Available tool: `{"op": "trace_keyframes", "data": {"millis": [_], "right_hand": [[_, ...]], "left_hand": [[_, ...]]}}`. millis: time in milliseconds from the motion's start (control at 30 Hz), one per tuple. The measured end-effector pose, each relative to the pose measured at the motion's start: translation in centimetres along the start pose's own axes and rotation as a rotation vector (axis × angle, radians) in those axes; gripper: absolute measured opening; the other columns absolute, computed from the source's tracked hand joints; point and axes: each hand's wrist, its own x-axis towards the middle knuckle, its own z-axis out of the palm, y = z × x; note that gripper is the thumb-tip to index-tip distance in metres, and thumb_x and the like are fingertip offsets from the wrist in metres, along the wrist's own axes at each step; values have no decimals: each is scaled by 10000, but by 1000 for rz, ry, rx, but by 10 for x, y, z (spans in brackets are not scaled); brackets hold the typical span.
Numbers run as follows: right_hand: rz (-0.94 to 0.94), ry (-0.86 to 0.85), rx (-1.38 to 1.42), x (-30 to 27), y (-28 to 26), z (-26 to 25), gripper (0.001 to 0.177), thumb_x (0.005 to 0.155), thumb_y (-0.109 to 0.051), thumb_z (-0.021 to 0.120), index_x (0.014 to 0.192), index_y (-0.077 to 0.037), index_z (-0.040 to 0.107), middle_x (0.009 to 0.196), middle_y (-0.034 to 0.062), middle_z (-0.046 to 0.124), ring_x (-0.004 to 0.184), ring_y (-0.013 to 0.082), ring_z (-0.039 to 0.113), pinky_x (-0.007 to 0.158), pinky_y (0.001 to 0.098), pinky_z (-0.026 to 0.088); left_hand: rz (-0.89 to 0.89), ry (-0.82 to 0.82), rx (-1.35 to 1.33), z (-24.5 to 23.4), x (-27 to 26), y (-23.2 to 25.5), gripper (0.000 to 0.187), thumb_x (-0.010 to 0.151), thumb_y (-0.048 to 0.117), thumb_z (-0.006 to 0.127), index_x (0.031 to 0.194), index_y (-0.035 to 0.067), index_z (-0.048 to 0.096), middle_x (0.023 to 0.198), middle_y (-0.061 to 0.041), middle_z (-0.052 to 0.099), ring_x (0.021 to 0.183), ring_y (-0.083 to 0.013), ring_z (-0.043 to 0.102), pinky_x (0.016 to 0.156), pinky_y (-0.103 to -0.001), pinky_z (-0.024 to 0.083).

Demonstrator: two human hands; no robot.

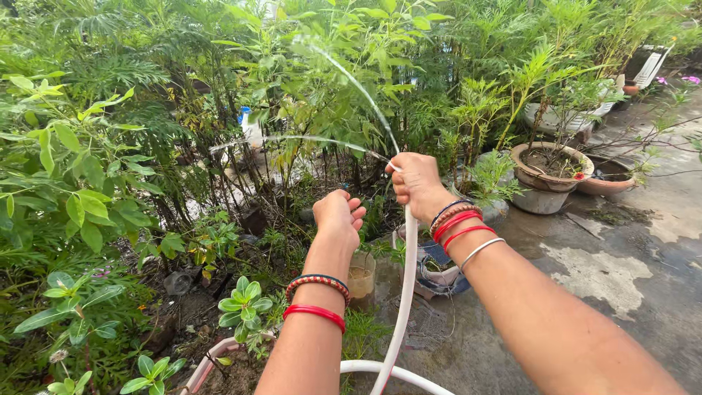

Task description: The person waters various potted plants and shrubs in a garden setting using a hose, moving the stream of water between different pots.

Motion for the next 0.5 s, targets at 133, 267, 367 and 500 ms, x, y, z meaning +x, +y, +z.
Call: {"op": "trace_keyframes", "data": {"millis": [133, 267, 367, 500], "right_hand": [[-76, 291, 117, 16, 5, -15, 110, 876, -115, 561, 789, -52, 583, 553, -17, 457, 391, 81, 336, 375, 281, 241], [-88, 501, 198, 28, 9, -33, 116, 881, -99, 512, 787, -63, 569, 558, -3, 474, 389, 99, 368, 381, 289, 264], [-33, 424, 162, 28, 8, -36, 102, 895, -105, 554, 805, -62, 576, 563, -15, 470, 400, 83, 347, 393, 279, 245], [55, 134, 101, 21, 7, -31, 148, 913, -159, 584, 820, -44, 593, 544, -28, 423, 389, 74, 303, 384, 278, 244]], "left_hand": [[-16, -5, -14, -1, -4, 3, 215, 963, 195, 544, 1092, 54, 643, 939, -78, 715, 712, -186, 631, 655, -356, 461], [-24, -3, -8, -3, -6, 4, 237, 968, 194, 538, 1125, 50, 642, 966, -79, 715, 730, -187, 635, 668, -356, 461], [-24, -1, 0, -1, -7, 5, 241, 969, 195, 536, 1131, 54, 645, 967, -79, 714, 728, -188, 635, 667, -359, 462], [-27, 5, 5, 5, -5, 2, 232, 968, 200, 546, 1119, 59, 650, 958, -79, 718, 739, -195, 651, 670, -361, 471]]}}
